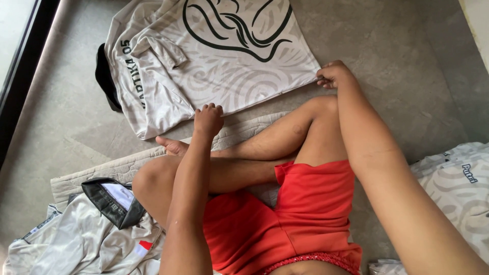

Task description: The person folds a white t-shirt with a graphic design on the floor. They smooth the fabric, fold the sides inward, and then fold the shirt in half multiple times to create a compact bundle.

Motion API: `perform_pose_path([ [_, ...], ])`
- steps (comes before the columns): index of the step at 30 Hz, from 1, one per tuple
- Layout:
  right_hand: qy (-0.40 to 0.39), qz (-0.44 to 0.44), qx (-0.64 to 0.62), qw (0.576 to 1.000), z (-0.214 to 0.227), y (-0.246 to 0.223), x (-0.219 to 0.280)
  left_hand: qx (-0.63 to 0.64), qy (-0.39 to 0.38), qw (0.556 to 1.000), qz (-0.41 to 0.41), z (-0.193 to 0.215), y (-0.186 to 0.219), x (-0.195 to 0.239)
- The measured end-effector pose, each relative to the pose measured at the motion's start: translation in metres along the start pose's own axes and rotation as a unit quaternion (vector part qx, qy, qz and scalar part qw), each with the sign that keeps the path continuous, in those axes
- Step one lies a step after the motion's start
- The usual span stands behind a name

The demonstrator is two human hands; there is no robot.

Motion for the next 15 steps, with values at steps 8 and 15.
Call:
perform_pose_path([
  [8, 0.085, 0.076, -0.061, 0.992, 0.012, -0.004, -0.021, -0.012, 0.011, 1.000, 0.004, -0.004, -0.007, -0.005],
  [15, 0.107, 0.035, -0.025, 0.993, 0.013, 0.004, -0.005, -0.003, 0.013, 1.000, -0.022, -0.013, -0.002, -0.007],
])
Point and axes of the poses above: each hand's wrist, its own x-axis away from the middle knuckle, its own z-axis out of the back of the hand, y = z × x, the point moved 5 cm from there along -x, towards the middle knuckle, and after that the axes turned 10 degrees about -z, right-handed, at the moved point
